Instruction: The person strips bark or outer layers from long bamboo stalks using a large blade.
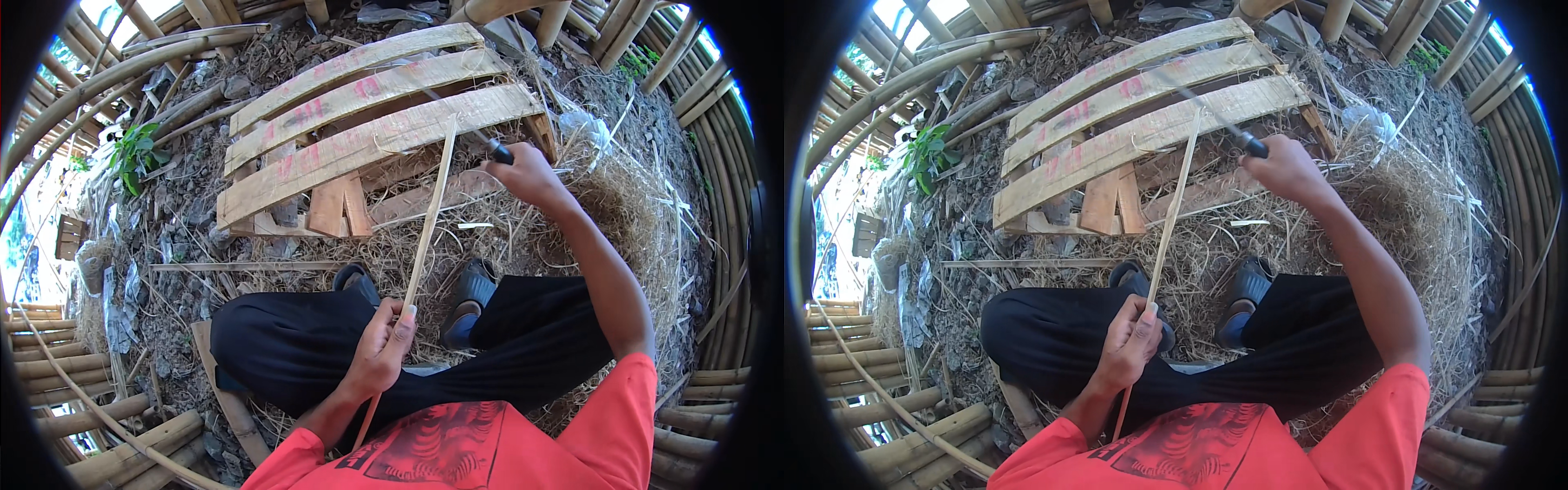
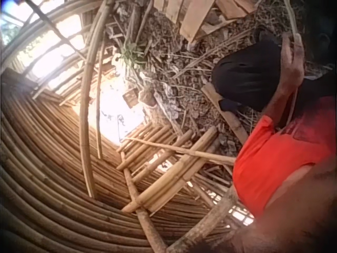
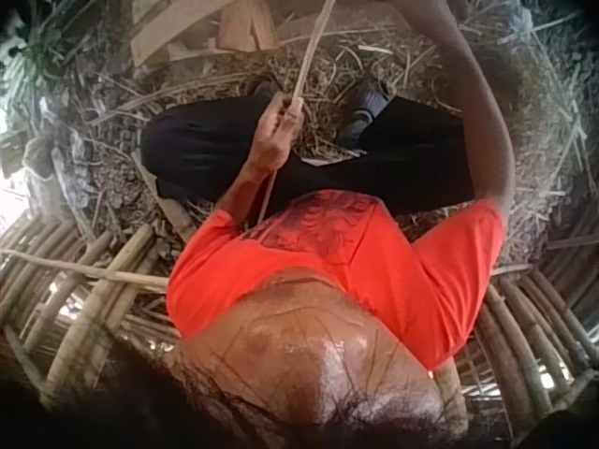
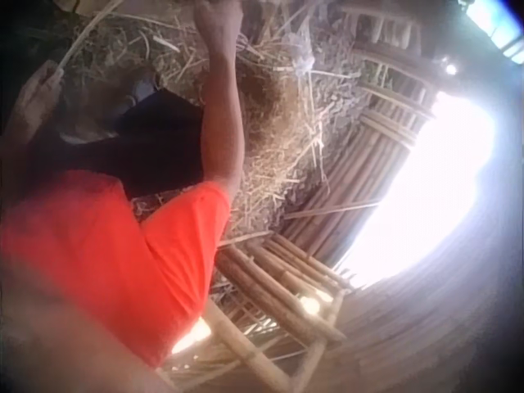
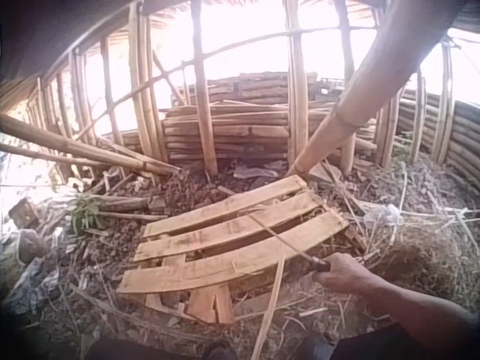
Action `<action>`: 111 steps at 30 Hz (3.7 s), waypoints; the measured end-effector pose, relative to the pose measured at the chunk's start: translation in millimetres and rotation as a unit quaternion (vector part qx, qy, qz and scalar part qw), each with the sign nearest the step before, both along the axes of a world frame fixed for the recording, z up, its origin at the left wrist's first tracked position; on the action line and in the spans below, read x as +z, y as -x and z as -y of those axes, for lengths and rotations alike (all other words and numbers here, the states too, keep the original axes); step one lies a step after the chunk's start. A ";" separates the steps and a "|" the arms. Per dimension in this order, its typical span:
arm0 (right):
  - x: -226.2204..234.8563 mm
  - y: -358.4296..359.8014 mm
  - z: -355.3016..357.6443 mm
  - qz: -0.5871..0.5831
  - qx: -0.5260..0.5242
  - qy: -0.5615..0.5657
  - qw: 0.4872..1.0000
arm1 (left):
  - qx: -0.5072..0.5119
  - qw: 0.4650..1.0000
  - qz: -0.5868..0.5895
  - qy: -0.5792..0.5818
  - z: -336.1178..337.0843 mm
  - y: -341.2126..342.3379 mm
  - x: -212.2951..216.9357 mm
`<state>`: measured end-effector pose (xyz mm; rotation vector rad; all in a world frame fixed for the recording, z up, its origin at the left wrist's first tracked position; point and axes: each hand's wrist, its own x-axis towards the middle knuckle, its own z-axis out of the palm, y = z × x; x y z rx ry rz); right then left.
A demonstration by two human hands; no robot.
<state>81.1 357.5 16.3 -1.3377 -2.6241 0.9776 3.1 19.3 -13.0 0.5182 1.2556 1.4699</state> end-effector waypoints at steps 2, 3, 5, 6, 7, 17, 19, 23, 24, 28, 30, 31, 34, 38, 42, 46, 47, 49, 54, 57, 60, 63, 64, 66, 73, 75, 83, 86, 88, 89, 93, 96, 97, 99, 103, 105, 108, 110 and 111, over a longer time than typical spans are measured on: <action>-18.4 -11.4 -15.8 -0.074 -0.051 0.035 0.995 | -0.004 0.999 0.039 -0.008 -1.3 0.1 -1.3; -16.4 -10.2 -12.7 -0.074 -0.048 0.035 0.995 | -0.001 0.999 0.038 -0.008 -0.6 0.2 -1.2; -6.7 -13.3 -1.2 -0.171 0.051 0.038 0.983 | -0.004 0.999 0.032 -0.007 0.1 0.2 -0.3; 1.3 -13.0 8.5 -0.147 0.088 0.049 0.984 | -0.002 0.999 0.032 -0.006 1.4 -0.3 0.2; 7.0 -10.8 20.0 -0.148 0.089 0.050 0.984 | -0.005 1.000 0.029 -0.005 2.4 1.6 -0.2; 12.7 0.1 15.0 -0.018 0.131 -0.050 0.990 | 0.008 0.990 -0.132 0.048 2.1 1.4 -3.5; 1.5 -0.7 19.6 -0.116 0.226 -0.116 0.960 | 0.000 0.988 -0.144 0.054 4.1 1.6 -2.8; 17.6 -0.9 -16.5 0.049 0.068 -0.044 0.996 | -0.012 0.996 -0.074 0.046 0.5 -3.7 -2.5; 13.5 -2.7 -18.7 0.035 0.089 -0.038 0.995 | -0.012 0.996 -0.078 0.046 0.6 -3.1 -2.6; 4.3 -2.1 8.3 -0.015 0.062 0.029 0.998 | -0.019 0.999 -0.040 0.029 -0.4 -4.4 0.7; 4.0 -4.9 4.5 -0.017 0.041 0.052 0.998 | -0.007 1.000 -0.022 0.018 0.6 -4.9 4.5; -0.2 -9.6 -0.7 -0.015 0.015 0.075 0.997 | -0.010 1.000 -0.016 0.013 -0.3 -4.6 1.8; -5.8 -17.1 -5.1 -0.119 -0.034 0.072 0.990 | -0.010 1.000 -0.017 0.015 0.6 -3.4 0.2; 21.2 -12.5 37.2 -0.154 0.122 0.065 0.978 | 0.002 1.000 -0.020 0.023 -1.3 3.3 0.5; 17.2 2.1 96.3 -0.143 0.138 0.212 0.957 | 0.003 0.998 -0.026 0.056 -4.7 4.5 6.5; -4.5 4.2 109.9 -0.215 0.055 0.336 0.915 | -0.014 0.999 -0.004 0.029 -11.1 -0.2 5.9; -1.8 5.7 106.8 -0.245 0.010 0.410 0.879 | -0.017 1.000 0.004 0.017 -10.7 -0.8 6.4; 1.8 10.7 86.1 -0.250 -0.053 0.361 0.897 | -0.034 0.999 0.010 0.026 -11.4 0.3 6.4; 12.5 5.4 40.5 -0.363 -0.129 0.259 0.886 | -0.084 0.993 0.040 0.066 -5.4 4.1 9.3; 20.0 -3.1 38.6 -0.338 -0.079 0.226 0.910 | -0.063 0.994 0.015 0.087 -1.0 7.1 7.2; 7.5 -21.4 65.8 -0.219 0.218 -0.007 0.951 | -0.035 0.998 -0.036 0.026 -0.2 10.1 -5.9; 20.7 -23.0 107.8 -0.059 0.367 -0.101 0.923 | -0.020 0.998 -0.055 0.038 -0.6 11.2 1.7; 18.1 -25.2 118.2 -0.035 0.364 -0.092 0.926 | -0.008 0.999 -0.038 0.030 -1.5 9.6 1.4; 12.6 -26.4 120.8 -0.029 0.350 -0.076 0.933 | 0.003 0.999 -0.021 0.024 -1.5 8.9 2.5; 6.9 -18.9 64.7 0.006 0.254 -0.180 0.950 | -0.026 0.989 -0.141 0.049 2.9 14.7 1.2; 12.7 -18.5 43.1 0.014 0.168 -0.183 0.968 | -0.024 0.988 -0.147 0.047 4.8 15.3 4.1; 5.1 -20.7 71.7 -0.063 0.333 -0.160 0.927 | -0.052 0.997 -0.051 0.027 10.7 14.4 3.2; -0.4 -18.0 50.9 0.002 0.294 -0.154 0.943 | -0.035 0.999 -0.039 0.004 15.7 16.1 2.5; -7.4 -31.4 -15.2 0.039 0.074 -0.115 0.990 | -0.029 0.999 -0.007 0.014 13.3 11.9 0.6; 5.6 -34.6 -35.2 0.048 -0.029 -0.076 0.996 | -0.042 0.999 -0.004 0.013 11.0 9.5 0.1; 0.7 -34.6 0.8 -0.076 0.061 -0.079 0.992 | -0.045 0.999 -0.020 0.021 7.1 9.0 0.5; -1.2 -24.6 57.2 -0.053 0.353 -0.144 0.923 | -0.055 0.998 0.009 0.019 3.4 12.6 0.7; -0.6 -22.3 68.2 -0.043 0.392 -0.135 0.909 | -0.057 0.998 0.008 0.015 3.3 12.4 2.7; -3.8 -22.1 54.3 -0.050 0.377 -0.163 0.910 | -0.056 0.998 0.004 0.017 9.1 14.9 7.7; 12.3 -24.0 -24.9 0.060 0.022 -0.110 0.992 | -0.062 0.996 0.054 0.023 6.6 12.8 8.2; -2.2 -30.2 -16.4 -0.059 0.025 -0.046 0.997 | -0.076 0.989 0.116 0.042 5.2 14.6 4.3; -0.6 -23.5 61.3 -0.090 0.254 -0.118 0.956 | -0.051 0.989 0.137 0.027 2.4 15.9 2.5; 5.2 -17.0 104.2 -0.062 0.353 -0.092 0.929 | -0.049 0.988 0.140 0.030 5.5 17.0 5.5; 9.5 -16.0 114.5 -0.032 0.368 -0.058 0.927 | -0.052 0.987 0.146 0.029 6.6 16.9 5.8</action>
